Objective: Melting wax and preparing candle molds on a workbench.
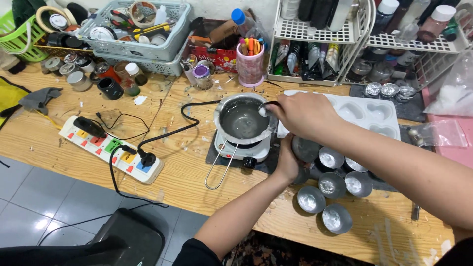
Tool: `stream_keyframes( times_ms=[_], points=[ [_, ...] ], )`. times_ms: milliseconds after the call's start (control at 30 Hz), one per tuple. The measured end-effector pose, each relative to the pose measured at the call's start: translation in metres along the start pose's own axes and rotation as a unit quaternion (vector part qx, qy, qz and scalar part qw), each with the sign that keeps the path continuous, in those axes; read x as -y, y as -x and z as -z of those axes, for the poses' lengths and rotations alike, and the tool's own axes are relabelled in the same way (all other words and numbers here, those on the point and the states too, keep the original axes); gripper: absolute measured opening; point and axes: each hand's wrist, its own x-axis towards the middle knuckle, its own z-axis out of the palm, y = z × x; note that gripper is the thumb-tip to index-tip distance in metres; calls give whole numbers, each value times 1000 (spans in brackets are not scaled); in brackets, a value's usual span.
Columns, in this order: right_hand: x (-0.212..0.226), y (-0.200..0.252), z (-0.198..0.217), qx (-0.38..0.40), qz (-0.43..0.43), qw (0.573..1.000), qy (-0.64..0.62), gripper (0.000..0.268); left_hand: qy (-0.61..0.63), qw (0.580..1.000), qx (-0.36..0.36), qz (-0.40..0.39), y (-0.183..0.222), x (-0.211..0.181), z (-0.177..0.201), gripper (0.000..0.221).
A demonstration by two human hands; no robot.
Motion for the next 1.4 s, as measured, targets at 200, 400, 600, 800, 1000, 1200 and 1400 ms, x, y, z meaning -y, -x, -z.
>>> stream_keyframes(
  times_ms=[200,400,600,800,1000,1200,1400],
  points=[
    [10,-11,5,-18,54,995,87,50,-22,994,72,-83,1,3,2,44],
    [15,-8,21,-40,72,992,100,54,-23,998,56,-12,-3,10,9,46],
    [0,6,32,-88,47,994,41,43,-14,993,113,-22,8,-9,0,51],
    [-36,67,66,-126,101,973,-162,18,13,978,201,-48,29,-36,-14,57],
    [-40,136,65,-69,-74,983,-152,16,-50,960,245,-126,30,-41,-17,51],
    [-28,162,31,-31,-99,995,8,17,-113,959,191,-176,25,-34,-13,52],
    [-20,152,-1,-77,-18,986,147,16,-196,940,158,-230,33,-41,-22,52]
  ],
)
